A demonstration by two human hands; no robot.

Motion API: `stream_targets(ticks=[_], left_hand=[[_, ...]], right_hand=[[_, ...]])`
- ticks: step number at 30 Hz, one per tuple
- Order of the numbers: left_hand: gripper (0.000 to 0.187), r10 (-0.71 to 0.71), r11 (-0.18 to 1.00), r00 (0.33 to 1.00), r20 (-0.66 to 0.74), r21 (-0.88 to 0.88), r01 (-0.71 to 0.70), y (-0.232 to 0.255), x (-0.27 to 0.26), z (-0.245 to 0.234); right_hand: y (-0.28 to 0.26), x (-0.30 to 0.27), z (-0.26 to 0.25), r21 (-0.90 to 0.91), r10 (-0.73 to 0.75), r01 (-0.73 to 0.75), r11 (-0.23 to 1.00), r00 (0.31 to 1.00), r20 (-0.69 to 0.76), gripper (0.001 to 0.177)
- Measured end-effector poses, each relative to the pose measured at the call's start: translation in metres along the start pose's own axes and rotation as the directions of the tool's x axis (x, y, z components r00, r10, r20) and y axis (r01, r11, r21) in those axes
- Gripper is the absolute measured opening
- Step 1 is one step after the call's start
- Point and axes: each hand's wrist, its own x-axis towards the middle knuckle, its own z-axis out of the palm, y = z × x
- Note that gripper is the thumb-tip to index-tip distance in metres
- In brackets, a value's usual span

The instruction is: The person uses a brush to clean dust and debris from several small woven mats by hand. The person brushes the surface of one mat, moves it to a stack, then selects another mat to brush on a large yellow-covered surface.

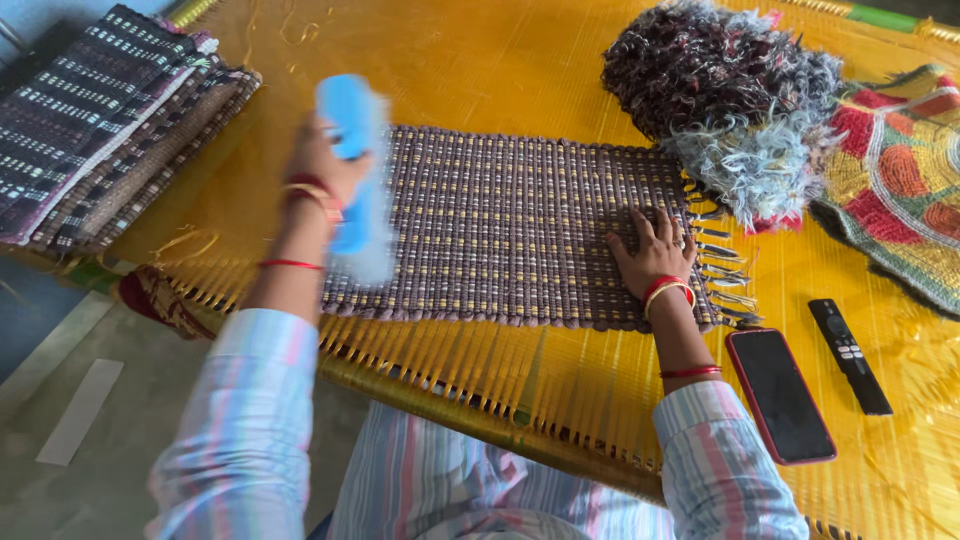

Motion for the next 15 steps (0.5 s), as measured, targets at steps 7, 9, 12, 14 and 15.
stream_targets(ticks=[7, 9, 12, 14, 15], left_hand=[[0.053, 0.163, 0.914, 0.954, 0.252, -0.403, -0.050, 0.209, -0.058, 0.192], [0.056, 0.183, 0.914, 0.960, 0.211, -0.397, -0.087, 0.233, -0.074, 0.208], [0.056, 0.146, 0.919, 0.980, 0.135, -0.386, -0.083, 0.211, -0.073, 0.217], [0.054, 0.084, 0.936, 0.989, 0.119, -0.350, -0.037, 0.163, -0.066, 0.204], [0.053, 0.047, 0.949, 0.990, 0.131, -0.316, -0.003, 0.133, -0.060, 0.189]], right_hand=[[0.001, -0.004, 0.000, -0.016, -0.011, 0.011, 1.000, 1.000, -0.007, 0.074], [0.002, -0.001, 0.000, -0.022, -0.021, 0.021, 1.000, 1.000, -0.016, 0.074], [0.003, -0.001, -0.001, -0.004, -0.020, 0.020, 1.000, 1.000, -0.015, 0.074], [0.002, -0.001, -0.001, 0.015, -0.024, 0.024, 1.000, 1.000, -0.003, 0.074], [0.002, -0.003, -0.002, 0.017, -0.020, 0.020, 1.000, 1.000, -0.002, 0.074]])
